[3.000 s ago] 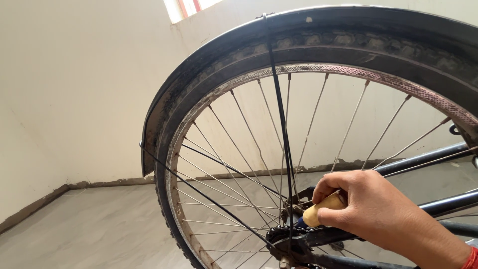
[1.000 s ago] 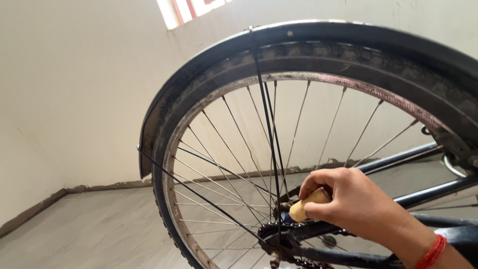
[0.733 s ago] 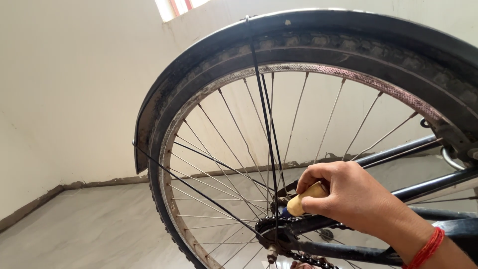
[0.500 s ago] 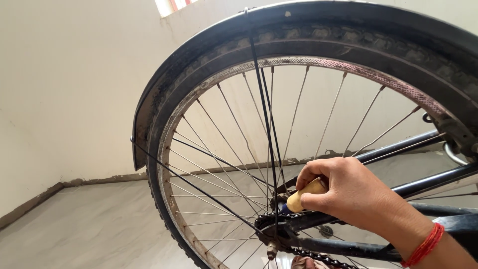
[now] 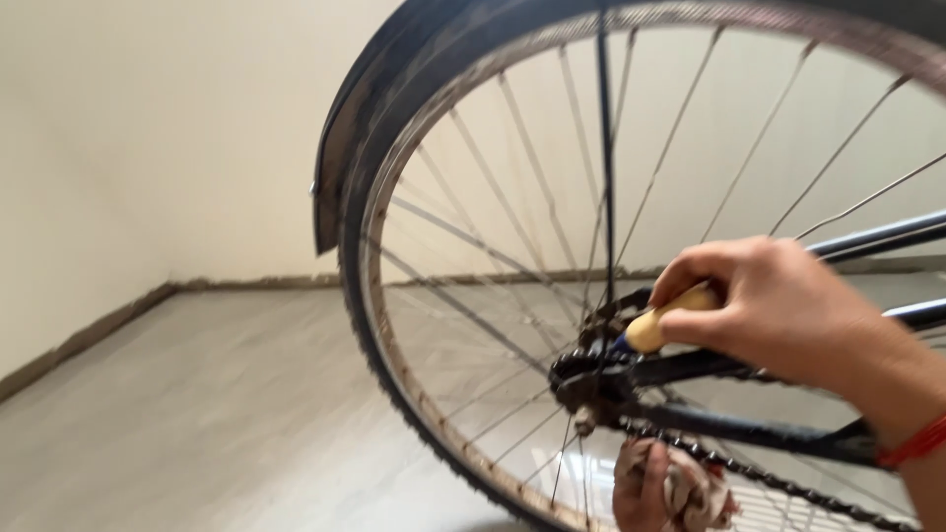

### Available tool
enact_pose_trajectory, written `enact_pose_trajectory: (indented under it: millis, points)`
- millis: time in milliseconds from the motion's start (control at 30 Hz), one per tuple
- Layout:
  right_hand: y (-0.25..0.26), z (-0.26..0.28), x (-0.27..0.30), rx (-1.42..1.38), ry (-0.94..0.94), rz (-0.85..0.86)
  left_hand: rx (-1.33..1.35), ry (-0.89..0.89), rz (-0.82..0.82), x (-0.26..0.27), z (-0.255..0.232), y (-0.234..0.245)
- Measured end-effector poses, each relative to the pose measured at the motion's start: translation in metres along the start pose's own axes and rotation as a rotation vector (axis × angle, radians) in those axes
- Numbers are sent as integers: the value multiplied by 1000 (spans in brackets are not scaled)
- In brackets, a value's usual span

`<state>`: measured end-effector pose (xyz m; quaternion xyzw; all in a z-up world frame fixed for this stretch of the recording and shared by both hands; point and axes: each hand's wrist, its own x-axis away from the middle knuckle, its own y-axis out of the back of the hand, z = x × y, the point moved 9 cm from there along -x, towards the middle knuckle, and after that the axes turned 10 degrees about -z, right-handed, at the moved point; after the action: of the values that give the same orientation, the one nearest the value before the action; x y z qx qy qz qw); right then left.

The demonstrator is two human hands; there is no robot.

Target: Lubricating the hub and chain of a bicycle wheel using a small bottle of lubricant and a cloth.

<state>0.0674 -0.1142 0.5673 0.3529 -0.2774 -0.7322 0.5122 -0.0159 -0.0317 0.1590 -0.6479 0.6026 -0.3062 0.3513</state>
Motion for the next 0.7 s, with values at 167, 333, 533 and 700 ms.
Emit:
enact_pose_trajectory:
  millis: [167,333,533,700]
  points:
    - [-6,3,0,98,19,-22,188,217,-197,52,-72,-83]
    - [-8,-7,-8,187,38,-73,264,240,-270,54,-73,-78]
    - [-9,-15,-11,197,54,-97,222,121,-241,59,-80,-80]
    - [21,4,21,145,-31,-118,210,55,-307,41,-53,-33]
